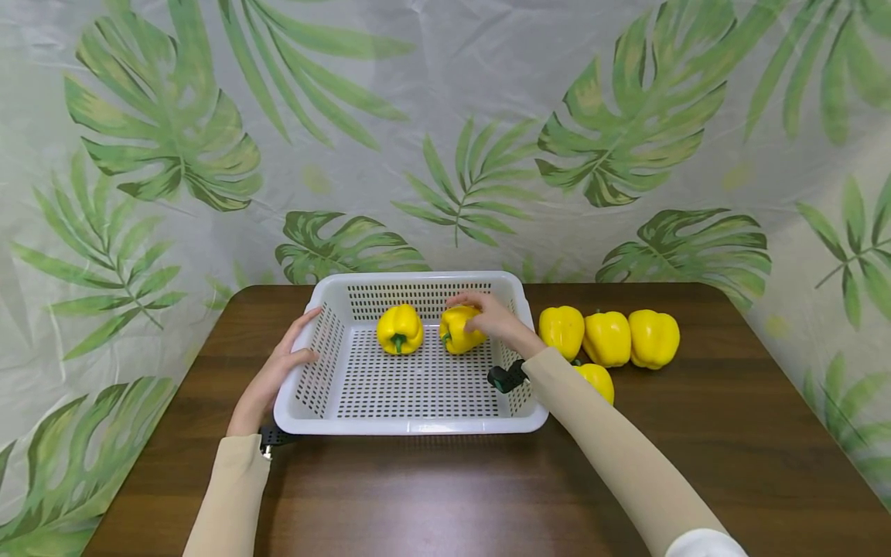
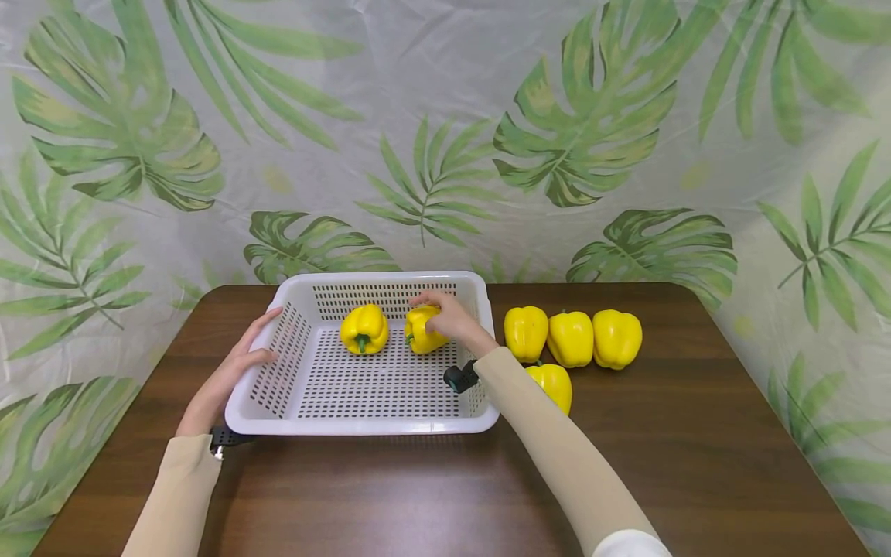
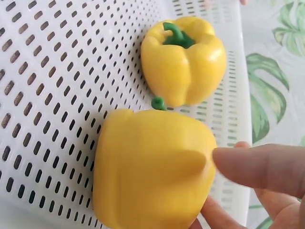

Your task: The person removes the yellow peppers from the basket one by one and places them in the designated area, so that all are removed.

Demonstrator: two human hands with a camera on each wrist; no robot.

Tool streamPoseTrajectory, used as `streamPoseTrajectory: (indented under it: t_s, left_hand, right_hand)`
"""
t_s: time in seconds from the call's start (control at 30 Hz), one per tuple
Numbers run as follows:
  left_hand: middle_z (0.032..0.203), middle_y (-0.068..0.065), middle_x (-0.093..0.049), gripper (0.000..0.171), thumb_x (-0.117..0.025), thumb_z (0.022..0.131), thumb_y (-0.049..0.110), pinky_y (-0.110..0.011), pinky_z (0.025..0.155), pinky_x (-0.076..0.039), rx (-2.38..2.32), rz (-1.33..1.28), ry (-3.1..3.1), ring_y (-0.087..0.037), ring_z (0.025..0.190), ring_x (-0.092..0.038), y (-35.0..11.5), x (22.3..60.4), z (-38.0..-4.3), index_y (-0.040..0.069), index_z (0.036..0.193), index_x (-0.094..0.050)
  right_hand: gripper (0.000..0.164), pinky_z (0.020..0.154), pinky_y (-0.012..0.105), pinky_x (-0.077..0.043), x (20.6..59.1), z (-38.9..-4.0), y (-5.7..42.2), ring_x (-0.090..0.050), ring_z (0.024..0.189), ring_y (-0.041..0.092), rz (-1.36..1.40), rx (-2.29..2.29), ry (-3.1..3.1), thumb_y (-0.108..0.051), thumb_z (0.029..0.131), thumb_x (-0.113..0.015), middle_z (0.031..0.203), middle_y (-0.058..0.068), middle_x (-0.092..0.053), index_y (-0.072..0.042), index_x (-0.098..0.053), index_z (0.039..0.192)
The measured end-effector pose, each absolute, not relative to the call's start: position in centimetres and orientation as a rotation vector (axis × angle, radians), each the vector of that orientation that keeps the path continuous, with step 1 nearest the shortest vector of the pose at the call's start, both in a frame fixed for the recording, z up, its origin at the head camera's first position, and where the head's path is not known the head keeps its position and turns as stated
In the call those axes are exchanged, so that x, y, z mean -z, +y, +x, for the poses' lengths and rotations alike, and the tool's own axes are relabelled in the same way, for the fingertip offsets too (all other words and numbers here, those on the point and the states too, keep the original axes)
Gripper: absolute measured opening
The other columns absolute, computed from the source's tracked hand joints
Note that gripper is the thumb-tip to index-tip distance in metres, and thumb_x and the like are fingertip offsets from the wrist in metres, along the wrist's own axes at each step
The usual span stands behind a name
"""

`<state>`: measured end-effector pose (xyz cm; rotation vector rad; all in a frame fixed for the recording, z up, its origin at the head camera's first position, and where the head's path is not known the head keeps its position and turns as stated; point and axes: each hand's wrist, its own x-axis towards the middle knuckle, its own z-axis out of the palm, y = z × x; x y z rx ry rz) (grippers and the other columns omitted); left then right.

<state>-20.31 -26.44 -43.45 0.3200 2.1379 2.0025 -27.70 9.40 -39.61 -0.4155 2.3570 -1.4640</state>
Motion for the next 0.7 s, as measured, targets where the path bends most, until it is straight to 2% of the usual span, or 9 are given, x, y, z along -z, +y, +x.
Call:
streamPoseTrajectory:
  t_s: [0.17,0.4,0.7]
  left_hand:
    - [0.154,-0.019,-0.005,0.073,-0.039,0.091,-0.004,-0.053,0.083,-0.043,-1.999,0.316,2.146,-0.048,0.128,-0.026,-26.44,43.42,-20.28,0.02,0.154,-0.012]
    - [0.153,-0.021,-0.008,0.072,-0.039,0.091,-0.004,-0.052,0.08,-0.045,-1.989,0.319,2.163,-0.049,0.124,-0.03,-26.49,43.52,-20.33,0.02,0.153,-0.012]
    - [0.154,-0.02,-0.007,0.073,-0.039,0.091,-0.003,-0.053,0.08,-0.045,-1.989,0.32,2.155,-0.05,0.123,-0.03,-26.4,43.43,-20.22,0.021,0.154,-0.011]
  right_hand:
    - [0.053,0.092,0.043,-0.037,39.67,-27.63,9.49,-0.043,0.116,0.03,-0.396,1.354,2.431,0.01,0.075,-0.054,0.137,0.012,-0.049,-0.007,-0.062,0.124]
    - [0.044,0.102,0.049,-0.031,39.93,-27.73,9.34,-0.042,0.121,0.029,-0.4,1.284,2.482,0.006,0.08,-0.062,0.133,0.011,-0.053,-0.008,-0.065,0.122]
    - [0.045,0.101,0.049,-0.033,39.96,-27.6,9.36,-0.041,0.126,0.033,-0.406,1.228,2.505,-0.004,0.083,-0.068,0.141,0.013,-0.047,-0.011,-0.061,0.127]
